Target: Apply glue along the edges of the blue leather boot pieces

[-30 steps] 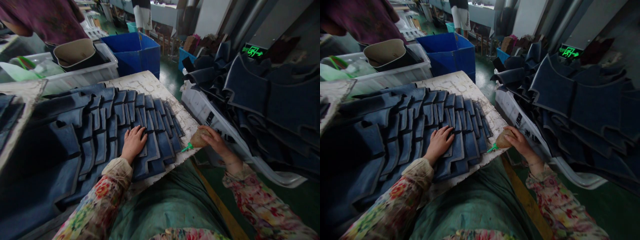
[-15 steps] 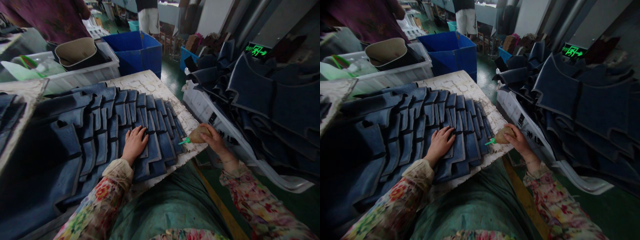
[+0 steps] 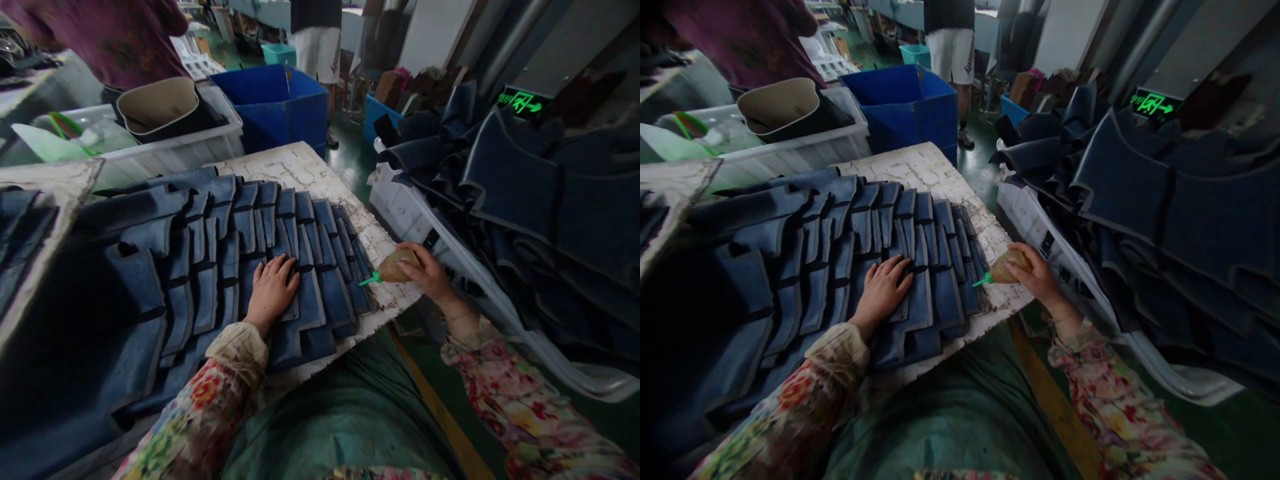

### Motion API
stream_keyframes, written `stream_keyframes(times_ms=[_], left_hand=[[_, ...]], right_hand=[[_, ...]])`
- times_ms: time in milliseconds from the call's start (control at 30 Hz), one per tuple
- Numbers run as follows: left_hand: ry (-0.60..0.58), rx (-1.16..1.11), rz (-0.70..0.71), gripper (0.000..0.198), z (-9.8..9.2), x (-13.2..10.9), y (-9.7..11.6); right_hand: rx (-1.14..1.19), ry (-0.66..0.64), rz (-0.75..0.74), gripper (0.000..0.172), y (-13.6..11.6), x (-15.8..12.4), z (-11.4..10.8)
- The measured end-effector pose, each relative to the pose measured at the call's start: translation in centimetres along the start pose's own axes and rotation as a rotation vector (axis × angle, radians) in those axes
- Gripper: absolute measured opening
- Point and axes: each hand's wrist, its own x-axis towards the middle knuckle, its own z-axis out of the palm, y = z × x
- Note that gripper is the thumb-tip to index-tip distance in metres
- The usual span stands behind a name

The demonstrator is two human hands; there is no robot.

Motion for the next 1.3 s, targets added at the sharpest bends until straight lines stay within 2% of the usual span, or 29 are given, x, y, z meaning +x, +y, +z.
stream_keyframes(times_ms=[300,567,767,1300], left_hand=[[-0.004,-0.003,0.0,0.042,-0.2,-0.1,0.0],[-0.005,-0.016,-0.004,0.042,-0.2,-0.1,0.0],[-0.004,-0.015,-0.005,0.042,-0.2,0.0,0.0],[-0.005,-0.011,0.0,0.043,-0.1,0.1,-0.1]], right_hand=[[-0.063,0.094,-0.124,0.041,0.6,3.2,2.1],[-0.085,0.092,-0.156,0.039,0.7,3.5,2.0],[-0.15,0.13,-0.27,0.036,0.2,4.8,2.7],[-0.138,0.144,-0.27,0.036,1.3,10.4,4.4]])
